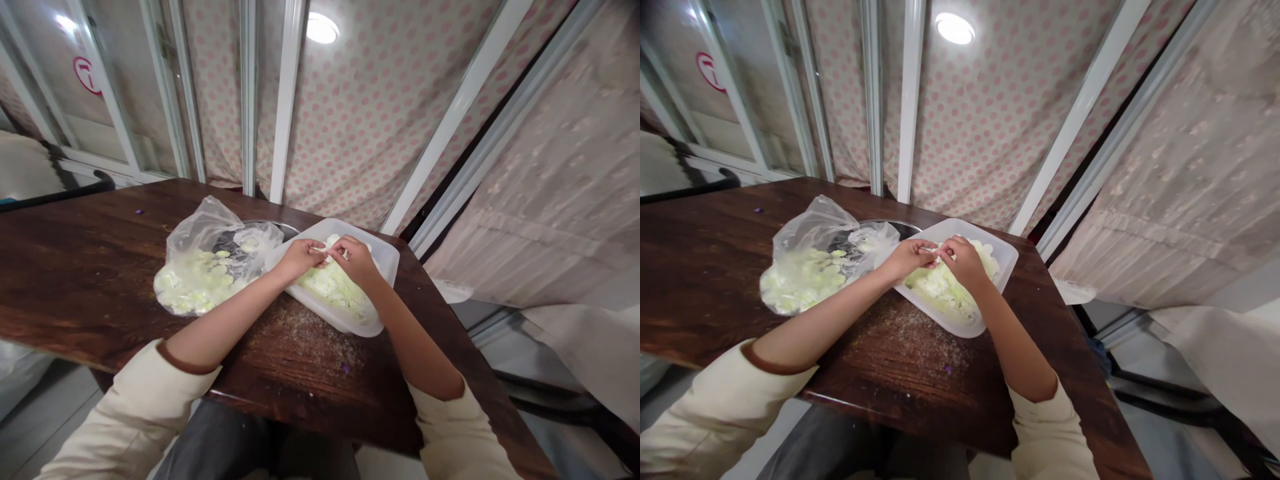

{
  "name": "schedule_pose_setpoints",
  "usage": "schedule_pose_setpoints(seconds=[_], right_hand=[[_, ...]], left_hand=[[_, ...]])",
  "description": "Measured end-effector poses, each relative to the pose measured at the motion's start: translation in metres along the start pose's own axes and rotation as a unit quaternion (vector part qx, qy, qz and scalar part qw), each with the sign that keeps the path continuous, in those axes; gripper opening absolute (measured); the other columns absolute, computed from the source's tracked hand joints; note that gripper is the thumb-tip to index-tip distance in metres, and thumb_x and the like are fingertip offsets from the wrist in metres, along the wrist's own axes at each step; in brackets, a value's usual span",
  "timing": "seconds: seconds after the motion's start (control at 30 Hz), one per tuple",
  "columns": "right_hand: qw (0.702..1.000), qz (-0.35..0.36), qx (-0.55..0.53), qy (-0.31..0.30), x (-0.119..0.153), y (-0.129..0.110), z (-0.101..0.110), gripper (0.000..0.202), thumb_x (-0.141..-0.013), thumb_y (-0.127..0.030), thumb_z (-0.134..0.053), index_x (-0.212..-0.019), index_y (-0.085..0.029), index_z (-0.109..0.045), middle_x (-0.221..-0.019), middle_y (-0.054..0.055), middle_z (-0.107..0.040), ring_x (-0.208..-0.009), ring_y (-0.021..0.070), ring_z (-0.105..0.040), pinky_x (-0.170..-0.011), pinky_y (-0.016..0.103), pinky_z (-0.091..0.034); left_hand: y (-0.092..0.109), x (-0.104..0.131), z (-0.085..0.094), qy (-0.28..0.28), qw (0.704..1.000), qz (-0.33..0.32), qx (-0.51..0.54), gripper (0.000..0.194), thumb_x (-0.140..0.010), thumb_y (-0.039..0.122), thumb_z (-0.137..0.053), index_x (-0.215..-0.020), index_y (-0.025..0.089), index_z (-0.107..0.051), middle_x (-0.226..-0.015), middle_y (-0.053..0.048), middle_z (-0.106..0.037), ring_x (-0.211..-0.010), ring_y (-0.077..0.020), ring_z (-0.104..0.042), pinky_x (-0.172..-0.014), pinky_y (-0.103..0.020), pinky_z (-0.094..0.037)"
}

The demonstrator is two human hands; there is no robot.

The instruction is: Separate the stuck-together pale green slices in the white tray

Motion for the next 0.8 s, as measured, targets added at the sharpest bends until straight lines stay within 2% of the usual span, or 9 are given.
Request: schedule_pose_setpoints(seconds=[0.1, 0.23, 0.4, 0.57, 0.8], right_hand=[[0.999, -0.027, -0.022, -0.017, 0.002, 0.001, -0.005, 0.017, -0.079, -0.029, -0.046, -0.067, -0.018, -0.050, -0.065, 0.000, -0.049, -0.065, 0.0132, -0.045, -0.063, 0.027, -0.035], [0.996, -0.057, -0.062, -0.033, 0.003, 0.009, -0.010, 0.017, -0.077, -0.035, -0.050, -0.076, -0.019, -0.054, -0.073, 0.002, -0.054, -0.069, 0.0138, -0.048, -0.063, 0.027, -0.036], [0.999, -0.029, -0.041, 0.012, 0.001, 0.011, -0.001, 0.019, -0.076, -0.033, -0.052, -0.064, -0.019, -0.053, -0.065, 0.001, -0.052, -0.064, 0.0133, -0.046, -0.061, 0.027, -0.035], [0.993, -0.088, -0.076, 0.020, 0.002, 0.019, -0.001, 0.024, -0.072, -0.037, -0.055, -0.059, -0.019, -0.047, -0.060, -0.002, -0.047, -0.057, 0.0113, -0.041, -0.055, 0.025, -0.033], [0.981, -0.118, -0.154, -0.002, 0.003, 0.019, -0.004, 0.034, -0.067, -0.043, -0.060, -0.053, -0.019, -0.039, -0.053, -0.004, -0.037, -0.051, 0.0087, -0.034, -0.051, 0.024, -0.031]], left_hand=[[0.002, 0.001, -0.004, -0.025, 0.999, -0.012, -0.021, 0.007, -0.069, 0.015, -0.059, -0.067, 0.009, -0.056, -0.054, 0.000, -0.058, -0.050, -0.0063, -0.054, -0.054, -0.019, -0.044], [0.008, 0.003, -0.002, -0.009, 0.999, -0.029, -0.038, 0.006, -0.069, 0.013, -0.058, -0.065, 0.010, -0.054, -0.053, 0.002, -0.055, -0.047, -0.0047, -0.050, -0.052, -0.018, -0.042], [0.010, 0.004, -0.002, -0.009, 0.998, -0.041, -0.044, 0.015, -0.071, 0.021, -0.059, -0.062, 0.011, -0.053, -0.054, 0.001, -0.055, -0.049, -0.0054, -0.050, -0.052, -0.019, -0.042], [0.004, 0.002, -0.007, -0.058, 0.998, -0.021, 0.001, 0.013, -0.074, 0.019, -0.056, -0.065, 0.010, -0.055, -0.057, 0.000, -0.058, -0.053, -0.0052, -0.053, -0.056, -0.019, -0.044], [0.000, 0.003, -0.008, -0.048, 0.998, 0.026, 0.014, 0.012, -0.077, 0.011, -0.052, -0.066, 0.010, -0.056, -0.058, -0.002, -0.061, -0.053, -0.0070, -0.058, -0.059, -0.022, -0.048]])
Point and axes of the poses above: each hand's wrist, its own x-axis away from the middle knuckle, its own z-axis out of the back of the hand, y = z × x, the point moved 7 cm from there along -x, towards the middle knuckle
